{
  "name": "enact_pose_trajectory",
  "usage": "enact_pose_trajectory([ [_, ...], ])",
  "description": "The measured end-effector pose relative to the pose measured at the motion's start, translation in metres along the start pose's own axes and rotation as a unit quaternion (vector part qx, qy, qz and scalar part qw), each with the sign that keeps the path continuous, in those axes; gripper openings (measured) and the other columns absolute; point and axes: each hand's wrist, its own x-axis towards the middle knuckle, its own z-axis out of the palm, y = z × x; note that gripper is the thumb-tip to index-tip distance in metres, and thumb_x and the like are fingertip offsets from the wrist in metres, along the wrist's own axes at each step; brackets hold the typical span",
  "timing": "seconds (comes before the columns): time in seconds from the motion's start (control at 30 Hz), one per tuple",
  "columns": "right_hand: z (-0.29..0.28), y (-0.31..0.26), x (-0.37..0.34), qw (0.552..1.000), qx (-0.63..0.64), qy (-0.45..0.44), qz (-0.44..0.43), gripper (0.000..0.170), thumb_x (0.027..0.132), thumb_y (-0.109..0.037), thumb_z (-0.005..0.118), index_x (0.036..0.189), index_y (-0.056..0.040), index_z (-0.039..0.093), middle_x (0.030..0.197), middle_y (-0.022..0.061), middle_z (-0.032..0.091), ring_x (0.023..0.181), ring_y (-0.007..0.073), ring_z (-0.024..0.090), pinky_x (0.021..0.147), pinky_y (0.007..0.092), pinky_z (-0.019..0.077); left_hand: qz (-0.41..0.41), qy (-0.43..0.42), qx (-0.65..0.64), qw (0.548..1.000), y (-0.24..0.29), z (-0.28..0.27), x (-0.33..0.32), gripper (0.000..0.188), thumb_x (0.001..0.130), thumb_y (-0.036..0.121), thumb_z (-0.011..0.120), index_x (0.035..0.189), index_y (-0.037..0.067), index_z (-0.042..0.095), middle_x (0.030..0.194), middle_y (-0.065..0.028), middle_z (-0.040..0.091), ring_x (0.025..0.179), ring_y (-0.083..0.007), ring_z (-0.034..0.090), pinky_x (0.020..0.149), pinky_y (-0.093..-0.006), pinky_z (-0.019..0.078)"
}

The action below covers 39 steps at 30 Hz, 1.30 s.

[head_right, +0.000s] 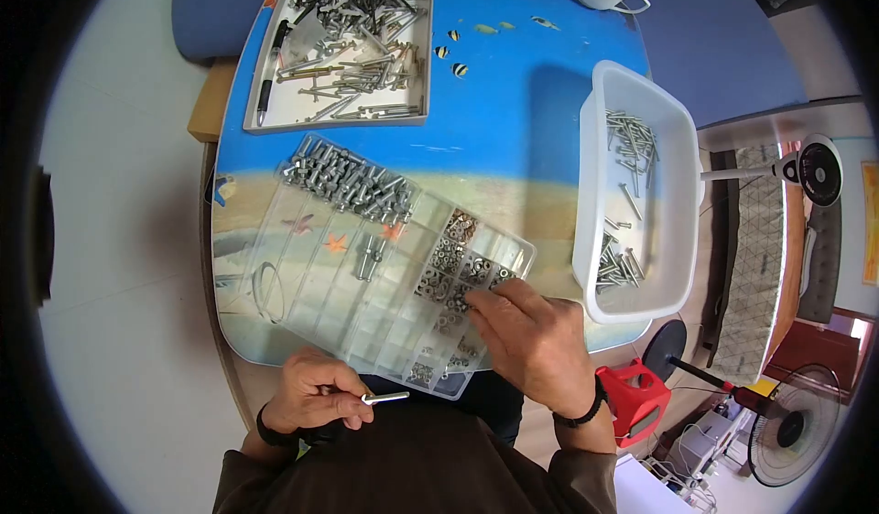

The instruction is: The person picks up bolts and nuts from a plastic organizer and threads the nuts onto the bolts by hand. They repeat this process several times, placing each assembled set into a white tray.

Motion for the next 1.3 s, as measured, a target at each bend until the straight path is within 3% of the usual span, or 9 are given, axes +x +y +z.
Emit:
enact_pose_trajectory([
  [0.43,0.008,-0.001,0.003,0.999,-0.028,-0.016,-0.001,0.018,0.079,-0.004,0.077,0.095,-0.0058,0.069,0.087,0.0071,0.068,0.066,0.0269,0.067,0.054,0.0369,0.0520,0.007,-0.016,-0.012,1.000,0.000,-0.007,0.001,0.011,0.092,0.004,0.071,0.088,-0.006,0.068,0.077,-0.0137,0.074,0.062,-0.0161,0.073,0.053,-0.0248,0.0579],
  [0.53,0.007,-0.004,-0.003,0.998,0.060,0.018,0.032,0.015,0.081,-0.003,0.077,0.093,-0.0047,0.069,0.089,0.0104,0.071,0.070,0.0248,0.071,0.057,0.0335,0.0539,0.003,-0.007,-0.022,1.000,0.000,-0.003,0.000,0.011,0.093,0.004,0.071,0.088,-0.005,0.067,0.076,-0.0134,0.074,0.061,-0.0152,0.072,0.052,-0.0245,0.0574],
  [0.6,0.006,-0.005,-0.012,0.964,0.261,0.034,0.035,0.013,0.083,-0.004,0.077,0.091,-0.0033,0.067,0.092,0.0143,0.073,0.075,0.0229,0.073,0.061,0.0303,0.0550,-0.015,0.021,-0.036,0.999,0.000,0.002,-0.001,0.009,0.094,0.006,0.071,0.091,-0.001,0.068,0.073,-0.0081,0.072,0.059,-0.0113,0.069,0.050,-0.0236,0.0538],
  [0.67,0.008,-0.014,-0.023,0.945,0.323,0.038,0.044,0.010,0.085,-0.003,0.076,0.089,-0.0016,0.067,0.092,0.0152,0.074,0.079,0.0211,0.074,0.066,0.0295,0.0557,-0.016,0.027,-0.021,0.999,0.007,0.008,0.000,0.010,0.094,0.005,0.070,0.089,-0.003,0.067,0.073,-0.0097,0.072,0.058,-0.0119,0.069,0.051,-0.0237,0.0547],
  [0.73,0.016,-0.021,-0.037,0.851,0.516,0.007,0.098,0.007,0.087,-0.002,0.075,0.087,-0.0012,0.068,0.090,0.0150,0.074,0.080,0.0220,0.074,0.068,0.0293,0.0568,-0.018,0.034,-0.006,0.999,0.014,0.016,0.000,0.011,0.094,0.003,0.069,0.087,-0.005,0.066,0.073,-0.0114,0.072,0.058,-0.0125,0.069,0.051,-0.0238,0.0555],
  [0.9,0.030,-0.039,-0.061,0.728,0.679,0.015,0.090,0.012,0.083,0.005,0.078,0.088,0.0047,0.067,0.083,0.0218,0.069,0.078,0.0238,0.071,0.063,0.0308,0.0567,-0.031,0.027,0.003,0.999,0.023,0.037,-0.011,0.012,0.095,0.008,0.070,0.088,-0.001,0.068,0.072,-0.0071,0.071,0.058,-0.0097,0.067,0.049,-0.0226,0.0528],
  [1.13,0.031,-0.040,-0.085,0.702,0.709,0.062,0.021,0.015,0.081,0.003,0.080,0.088,0.0041,0.067,0.082,0.0205,0.070,0.069,0.0209,0.068,0.060,0.0303,0.0558,-0.038,0.023,0.024,0.999,0.025,0.059,-0.030,0.014,0.095,0.011,0.071,0.089,-0.001,0.069,0.070,-0.0065,0.071,0.057,-0.0094,0.067,0.048,-0.0221,0.0531],
  [1.23,0.029,-0.039,-0.094,0.719,0.693,0.044,0.025,0.015,0.081,0.003,0.081,0.088,0.0040,0.068,0.080,0.0182,0.070,0.071,0.0202,0.068,0.060,0.0296,0.0546,-0.066,0.037,0.025,0.997,0.027,0.068,-0.034,0.015,0.095,0.013,0.071,0.089,-0.001,0.068,0.070,-0.0067,0.071,0.056,-0.0093,0.067,0.048,-0.0218,0.0529],
  [1.3,0.029,-0.037,-0.097,0.777,0.626,0.070,-0.010,0.023,0.075,-0.004,0.087,0.082,0.0037,0.067,0.078,0.0207,0.069,0.067,0.0224,0.069,0.056,0.0290,0.0547,-0.083,0.029,0.047,0.995,0.030,0.073,-0.034,0.017,0.096,0.014,0.070,0.089,-0.001,0.068,0.069,-0.0068,0.070,0.056,-0.0090,0.066,0.047,-0.0216,0.0526],
])
